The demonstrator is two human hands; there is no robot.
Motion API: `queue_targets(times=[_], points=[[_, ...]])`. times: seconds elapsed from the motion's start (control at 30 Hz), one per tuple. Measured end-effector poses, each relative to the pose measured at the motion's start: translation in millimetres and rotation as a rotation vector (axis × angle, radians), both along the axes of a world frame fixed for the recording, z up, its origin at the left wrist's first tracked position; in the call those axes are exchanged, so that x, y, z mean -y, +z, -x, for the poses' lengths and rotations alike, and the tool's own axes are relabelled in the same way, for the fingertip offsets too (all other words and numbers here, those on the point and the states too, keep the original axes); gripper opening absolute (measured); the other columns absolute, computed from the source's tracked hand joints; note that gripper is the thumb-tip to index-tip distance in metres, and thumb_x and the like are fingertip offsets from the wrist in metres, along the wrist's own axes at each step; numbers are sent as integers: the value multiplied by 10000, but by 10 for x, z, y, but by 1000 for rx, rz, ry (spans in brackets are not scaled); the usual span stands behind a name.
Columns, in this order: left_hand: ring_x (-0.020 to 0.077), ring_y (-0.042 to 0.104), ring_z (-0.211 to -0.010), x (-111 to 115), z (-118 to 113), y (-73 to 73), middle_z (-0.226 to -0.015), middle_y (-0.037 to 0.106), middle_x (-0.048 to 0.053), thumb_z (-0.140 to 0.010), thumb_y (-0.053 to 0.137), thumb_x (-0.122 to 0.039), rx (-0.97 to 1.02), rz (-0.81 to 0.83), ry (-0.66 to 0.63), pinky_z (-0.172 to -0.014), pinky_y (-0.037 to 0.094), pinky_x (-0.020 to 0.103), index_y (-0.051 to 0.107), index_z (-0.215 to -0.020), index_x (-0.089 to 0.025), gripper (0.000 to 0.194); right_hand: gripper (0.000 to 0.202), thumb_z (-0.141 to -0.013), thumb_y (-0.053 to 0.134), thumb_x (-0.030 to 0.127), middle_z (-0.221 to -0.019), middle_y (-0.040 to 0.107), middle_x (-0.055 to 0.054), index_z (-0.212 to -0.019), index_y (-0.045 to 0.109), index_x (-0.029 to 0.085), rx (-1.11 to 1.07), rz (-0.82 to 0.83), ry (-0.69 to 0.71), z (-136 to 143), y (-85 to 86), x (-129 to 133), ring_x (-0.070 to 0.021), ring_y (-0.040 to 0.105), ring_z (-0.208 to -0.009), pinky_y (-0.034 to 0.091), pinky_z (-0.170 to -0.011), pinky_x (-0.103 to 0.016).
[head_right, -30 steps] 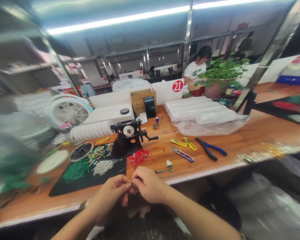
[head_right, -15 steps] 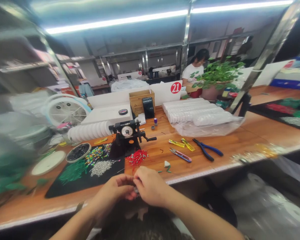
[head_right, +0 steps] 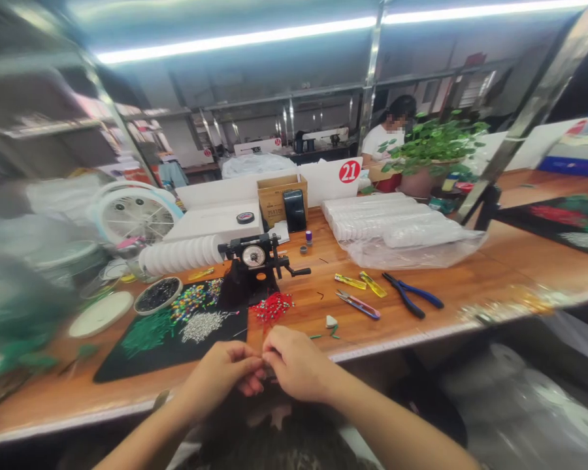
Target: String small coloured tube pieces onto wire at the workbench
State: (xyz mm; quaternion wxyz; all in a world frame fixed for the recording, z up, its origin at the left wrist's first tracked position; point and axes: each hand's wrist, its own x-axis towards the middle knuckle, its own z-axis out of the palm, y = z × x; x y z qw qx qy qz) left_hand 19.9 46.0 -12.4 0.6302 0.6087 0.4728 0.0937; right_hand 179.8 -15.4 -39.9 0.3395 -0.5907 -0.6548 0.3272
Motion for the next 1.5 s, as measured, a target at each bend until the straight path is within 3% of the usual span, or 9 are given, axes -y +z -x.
queue_targets(times=[0.2, 0.33, 0.5, 0.67, 0.8, 0.93, 1.07, 1.33, 1.5], points=[[106, 586, -472, 79, 74, -64, -629, 653, 34, -704, 642, -338, 80, 43, 45, -470, 449, 208, 542, -725, -116, 244, 144, -847, 449, 196, -809, 582, 0, -788, 576, 165, -57, -53, 55, 15, -85, -77, -67, 496, -763, 349, -698, -184], [92, 562, -467, 120, 117, -97, -650, 654, 41, -665, 701, -343, 192, 114, 242, -448, 416, 190, 533, -733, -121, 287, 176, -854, 484, 236, -937, 559, -19, -999, 572, 190, -127, -215, -172, -6, -140, -11, -63, 506, -753, 395, -722, -195], [74, 505, -435, 184, 132, -55, -593, 617, 25, -647, 717, -302, 253, 162, 354, -426, 372, 181, 527, -681, -121, 265, 197, -871, 464, 228, -726, 506, -19, -770, 627, 181, 107, -482, -247, 112, -345, 176, -77, 467, -692, 330, -644, -203], [74, 472, -436, 219, 101, 2, -547, 569, 7, -621, 687, -265, 282, 226, 407, -409, 330, 178, 545, -639, -117, 206, 168, -840, 497, 157, -711, 513, -23, -844, 654, 217, 369, -625, -352, 323, -550, 211, -102, 424, -683, 258, -626, -238], [69, 444, -438, 225, 86, 23, -522, 520, -4, -631, 646, -243, 254, 302, 433, -407, 317, 178, 553, -593, -112, 165, 273, -833, 511, 149, -736, 532, -35, -1086, 609, 177, 459, -699, -417, 381, -562, 143, -123, 433, -729, 276, -653, -254], [66, 414, -438, 225, 90, 26, -510, 487, -10, -619, 643, -251, 236, 298, 404, -414, 302, 179, 551, -566, -114, 173, 179, -838, 514, 170, -721, 530, -28, -962, 644, 187, 414, -668, -429, 395, -505, 58, -114, 430, -718, 276, -641, -247], [58, 387, -439, 225, 114, 26, -524, 487, -17, -618, 684, -309, 222, 196, 333, -435, 294, 181, 534, -573, -122, 243, 175, -846, 493, 169, -707, 515, -16, -744, 632, 192, 283, -591, -346, 392, -477, 41, -94, 440, -705, 282, -629, -231], [78, 375, -434, 177, 166, 50, -490, 485, -40, -683, 654, -404, 6, -194, 243, -458, 278, 195, 572, -683, -150, 267, 156, -834, 476, 139, -883, 547, -61, -831, 630, 163, 252, -693, -272, 303, -389, 119, -121, 479, -842, 393, -715, -226], [158, 532, -604, 134, 220, 107, -636, 626, 16, -750, 590, -322, -126, -550, 126, -597, 389, 242, 648, -700, -177, 164, 142, -812, 501, 113, -951, 563, -68, -824, 632, 167, 291, -751, -232, 264, -292, 76, -149, 484, -912, 453, -783, -268]])
